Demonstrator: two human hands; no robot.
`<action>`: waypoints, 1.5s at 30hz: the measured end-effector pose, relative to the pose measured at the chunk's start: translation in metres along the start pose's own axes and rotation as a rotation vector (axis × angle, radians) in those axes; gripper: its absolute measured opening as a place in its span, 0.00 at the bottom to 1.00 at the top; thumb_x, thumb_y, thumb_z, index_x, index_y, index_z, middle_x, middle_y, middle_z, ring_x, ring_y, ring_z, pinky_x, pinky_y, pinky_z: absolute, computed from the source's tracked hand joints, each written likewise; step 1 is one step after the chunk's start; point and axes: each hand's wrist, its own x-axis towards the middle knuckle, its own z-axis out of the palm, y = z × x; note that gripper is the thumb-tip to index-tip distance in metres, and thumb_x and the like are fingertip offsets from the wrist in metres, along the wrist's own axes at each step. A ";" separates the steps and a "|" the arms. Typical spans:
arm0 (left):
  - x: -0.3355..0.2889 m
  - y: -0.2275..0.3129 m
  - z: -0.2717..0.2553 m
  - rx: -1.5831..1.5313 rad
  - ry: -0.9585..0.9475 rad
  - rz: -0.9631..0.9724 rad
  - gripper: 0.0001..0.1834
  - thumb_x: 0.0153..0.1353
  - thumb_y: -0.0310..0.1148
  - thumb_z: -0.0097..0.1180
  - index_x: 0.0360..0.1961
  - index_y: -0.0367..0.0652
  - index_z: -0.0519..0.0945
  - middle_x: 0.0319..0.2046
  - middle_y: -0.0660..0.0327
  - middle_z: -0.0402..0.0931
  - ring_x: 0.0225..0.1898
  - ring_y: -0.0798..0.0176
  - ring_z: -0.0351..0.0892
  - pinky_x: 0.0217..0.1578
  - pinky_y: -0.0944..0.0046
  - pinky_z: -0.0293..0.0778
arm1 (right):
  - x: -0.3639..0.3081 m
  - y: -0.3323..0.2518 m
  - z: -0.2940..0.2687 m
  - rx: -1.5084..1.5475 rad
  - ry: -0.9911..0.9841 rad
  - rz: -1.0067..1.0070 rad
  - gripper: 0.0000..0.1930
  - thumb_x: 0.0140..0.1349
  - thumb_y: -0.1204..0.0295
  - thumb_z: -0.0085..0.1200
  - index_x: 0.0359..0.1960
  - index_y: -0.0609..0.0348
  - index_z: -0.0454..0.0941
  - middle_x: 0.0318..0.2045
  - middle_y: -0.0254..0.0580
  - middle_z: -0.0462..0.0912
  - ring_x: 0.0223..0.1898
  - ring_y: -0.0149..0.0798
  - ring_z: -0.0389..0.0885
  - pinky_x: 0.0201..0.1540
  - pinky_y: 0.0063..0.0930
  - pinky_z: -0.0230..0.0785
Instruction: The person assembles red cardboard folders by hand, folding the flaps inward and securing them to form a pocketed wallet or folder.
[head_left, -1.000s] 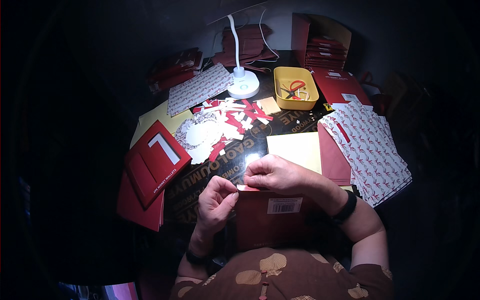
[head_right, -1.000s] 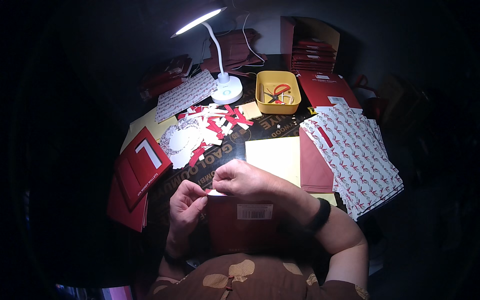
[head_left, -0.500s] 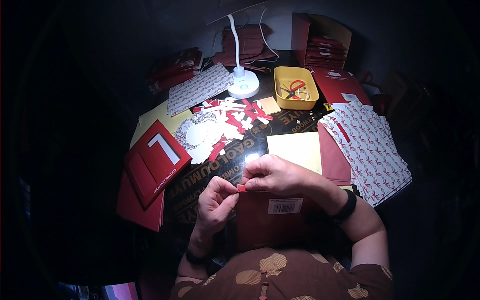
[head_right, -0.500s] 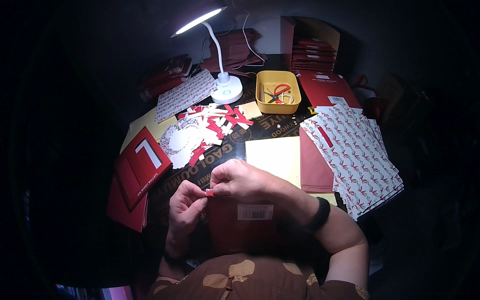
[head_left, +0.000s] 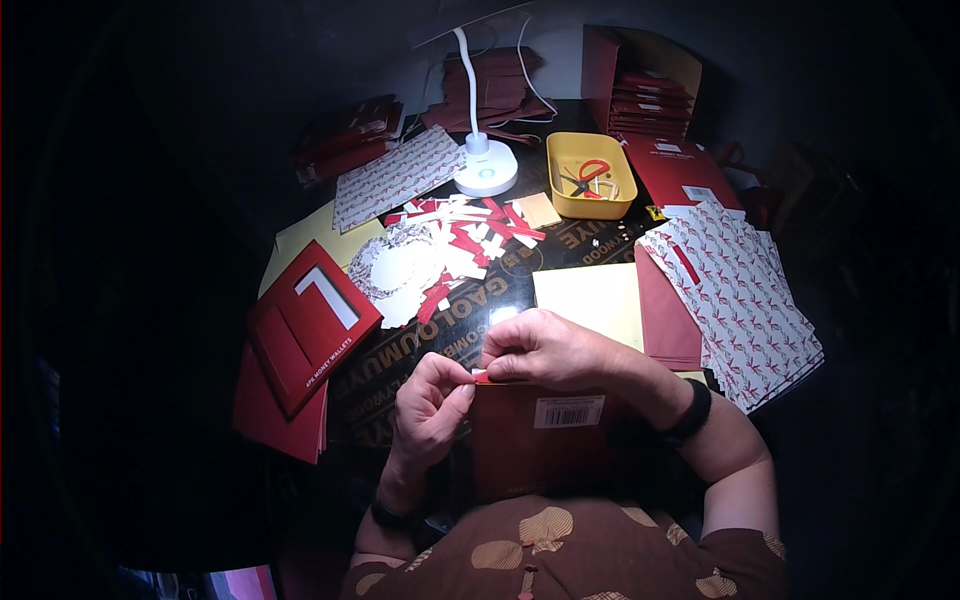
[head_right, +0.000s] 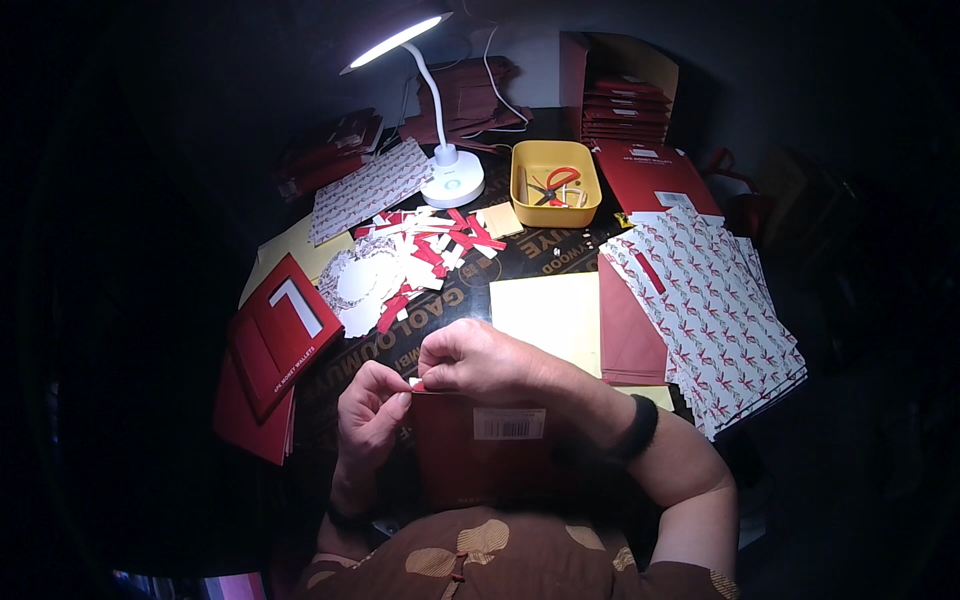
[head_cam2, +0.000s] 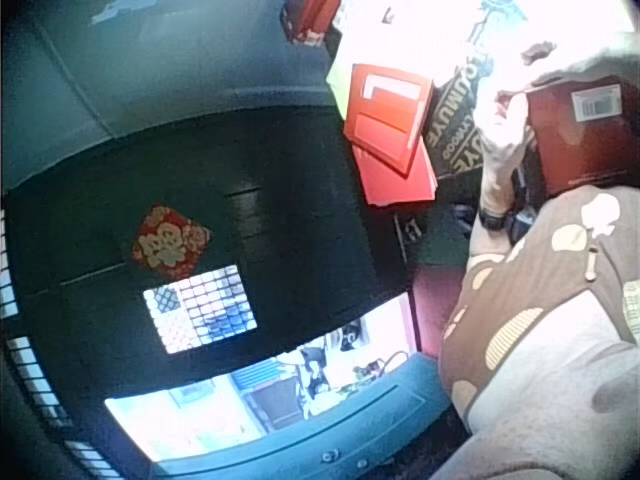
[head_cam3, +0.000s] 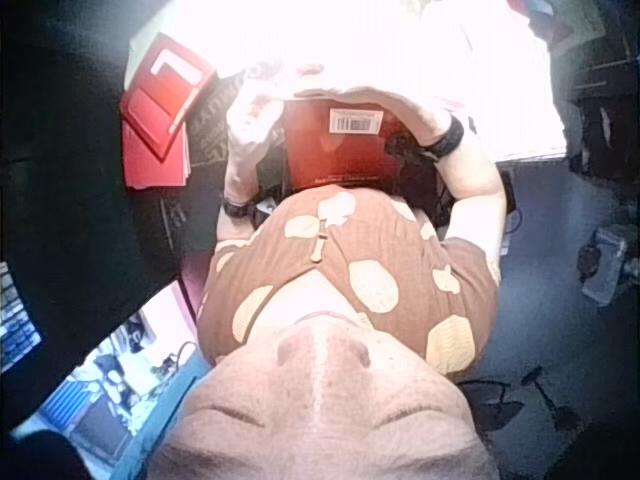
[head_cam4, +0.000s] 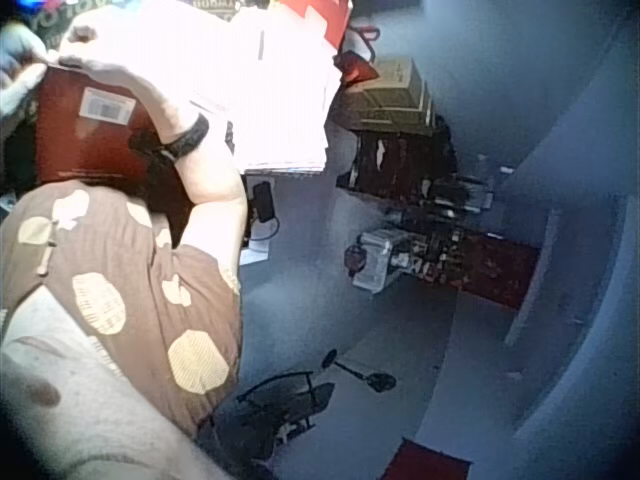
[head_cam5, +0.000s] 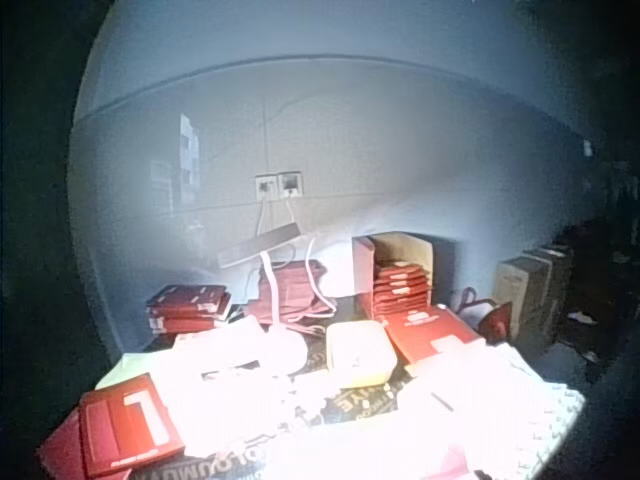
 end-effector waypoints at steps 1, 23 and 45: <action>-0.001 0.000 -0.001 0.001 0.002 -0.001 0.07 0.68 0.17 0.51 0.44 0.37 0.71 0.33 0.66 0.75 0.32 0.81 0.73 0.33 0.79 0.68 | 0.000 -0.001 0.000 -0.007 -0.001 -0.013 0.09 0.66 0.69 0.60 0.38 0.63 0.81 0.30 0.39 0.83 0.35 0.29 0.80 0.41 0.30 0.74; 0.001 0.013 0.003 -0.077 0.086 -0.282 0.05 0.64 0.21 0.49 0.40 0.36 0.72 0.22 0.70 0.71 0.23 0.81 0.65 0.24 0.77 0.60 | 0.000 0.000 0.011 -0.114 0.035 -0.120 0.11 0.66 0.66 0.62 0.39 0.63 0.80 0.31 0.48 0.83 0.34 0.43 0.83 0.38 0.37 0.73; 0.002 0.020 0.010 -0.026 0.112 -0.311 0.04 0.63 0.21 0.47 0.39 0.35 0.72 0.22 0.70 0.69 0.21 0.80 0.64 0.22 0.76 0.60 | -0.002 0.000 0.019 -0.159 0.129 -0.193 0.06 0.63 0.73 0.61 0.36 0.63 0.80 0.30 0.49 0.83 0.32 0.46 0.84 0.35 0.36 0.75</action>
